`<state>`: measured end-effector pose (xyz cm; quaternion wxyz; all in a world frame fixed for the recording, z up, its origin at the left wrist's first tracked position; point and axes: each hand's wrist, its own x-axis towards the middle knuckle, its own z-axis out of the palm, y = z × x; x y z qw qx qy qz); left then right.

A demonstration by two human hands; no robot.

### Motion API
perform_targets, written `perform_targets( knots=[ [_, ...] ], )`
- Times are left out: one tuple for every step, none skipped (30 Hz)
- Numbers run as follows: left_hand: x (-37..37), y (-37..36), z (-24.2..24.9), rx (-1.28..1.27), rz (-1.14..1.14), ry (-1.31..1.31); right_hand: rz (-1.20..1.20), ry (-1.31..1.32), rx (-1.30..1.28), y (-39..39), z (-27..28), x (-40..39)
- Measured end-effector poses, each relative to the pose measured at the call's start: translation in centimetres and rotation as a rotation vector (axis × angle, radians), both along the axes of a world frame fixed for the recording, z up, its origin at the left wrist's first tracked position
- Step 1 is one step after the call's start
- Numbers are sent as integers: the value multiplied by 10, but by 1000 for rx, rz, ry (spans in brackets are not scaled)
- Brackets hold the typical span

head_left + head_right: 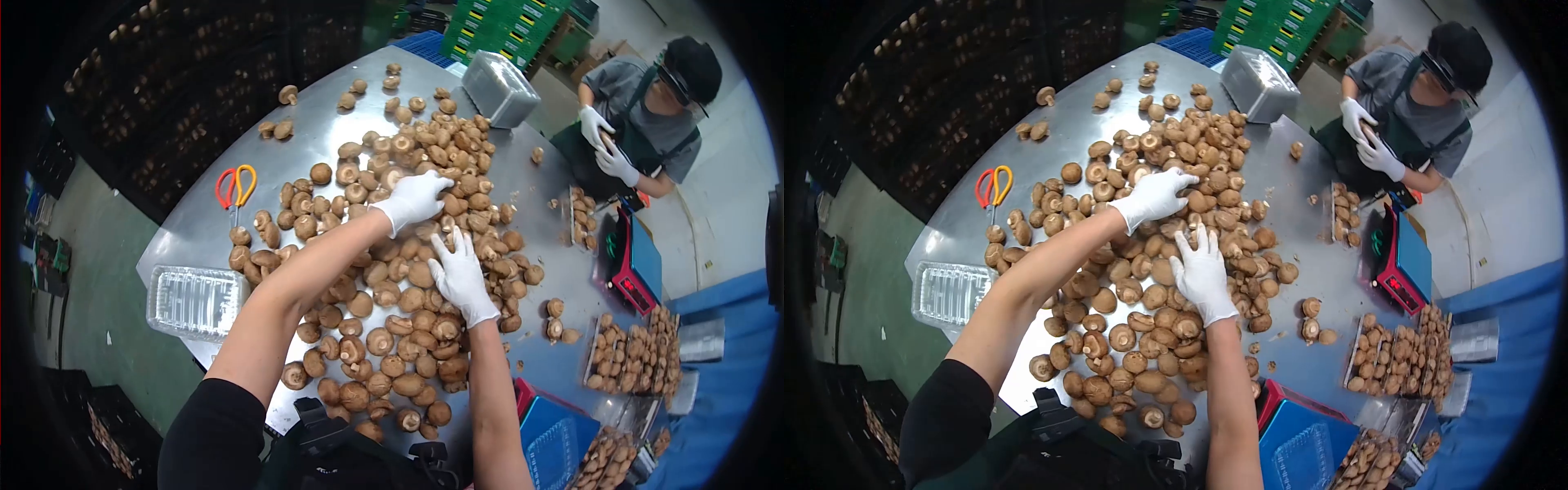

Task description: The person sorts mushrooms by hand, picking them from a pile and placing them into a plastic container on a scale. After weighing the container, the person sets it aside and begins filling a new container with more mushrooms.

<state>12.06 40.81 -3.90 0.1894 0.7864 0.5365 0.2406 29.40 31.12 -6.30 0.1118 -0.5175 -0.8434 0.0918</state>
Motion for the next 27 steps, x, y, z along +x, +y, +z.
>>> perform_targets(
  knots=[
    [4, 1, -3, -61, -16, 49, -46, -9, -22, -7, 2, 2],
    [7, 1, -6, -121, -29, 100, -59, -7, -22, -11, 4, 3],
    [6, -1, -5, -99, -27, 124, -59, -30, -26, -14, 7, 4],
    [3, -1, -4, -98, -37, 130, -59, -50, -30, -17, 10, 4],
    [-1, -3, -4, -119, -39, 87, -69, -49, -37, -19, 14, 5],
    [-6, -4, -3, -140, -37, 43, -77, -43, -40, -22, 23, 5],
    [-11, -5, -2, -108, 10, 7, -74, -82, -62, -23, 33, 7],
    [-16, -4, -2, -108, 10, 13, -68, -120, -82, -23, 38, 9],
    [-21, -2, -3, -164, 87, -32, -98, -108, -34, -23, 39, 11],
    [-25, -1, -5, -221, 167, -80, -102, 0, 7, -21, 43, 17],
    [-28, 1, -8, -202, 186, -98, -149, 33, 7, -16, 47, 20],
    [-31, 3, -9, -204, 195, -102, -194, 65, 6, -12, 51, 22],
    [-35, 5, -11, -233, 200, -160, -266, 166, 148, -10, 56, 20],
    [-39, 6, -13, -261, 206, -216, -275, 189, 314, 0, 43, 27],
    [-40, 5, -11, -231, 291, -274, -285, 197, 352, 6, 43, 31],
    [-40, 7, -9, -137, 389, -248, -297, 207, 390, 10, 42, 33],
    [-41, 9, -7, -58, 395, -289, -293, 212, 390, 15, 38, 32],
    [-41, 12, -7, 21, 399, -331, -281, 89, 427, 19, 33, 32],
    [-37, 15, -4, 22, 399, -330, -269, -36, 462, 24, 25, 34],
    [-31, 19, 1, 72, 324, -234, -235, -69, 229, 27, 13, 37],
    [-24, 22, 5, 122, 249, -139, -259, -82, 241, 25, 8, 34],
    [-16, 25, 8, 160, 204, -63, -283, -95, 253, 23, 5, 29],
    [-9, 29, 12, 172, 175, 30, -280, -98, 254, 23, 3, 26],
    [-2, 34, 9, 182, 144, 121, -272, -127, 242, 21, 2, 24],
    [3, 39, 4, 159, 141, 151, -267, -157, 231, 19, 1, 24],
    [7, 45, 2, 163, 139, 146, -270, -161, 236, 18, 1, 25],
    [11, 48, 6, 63, 203, 76, -264, -135, 237, 16, 1, 27]
  ],
)
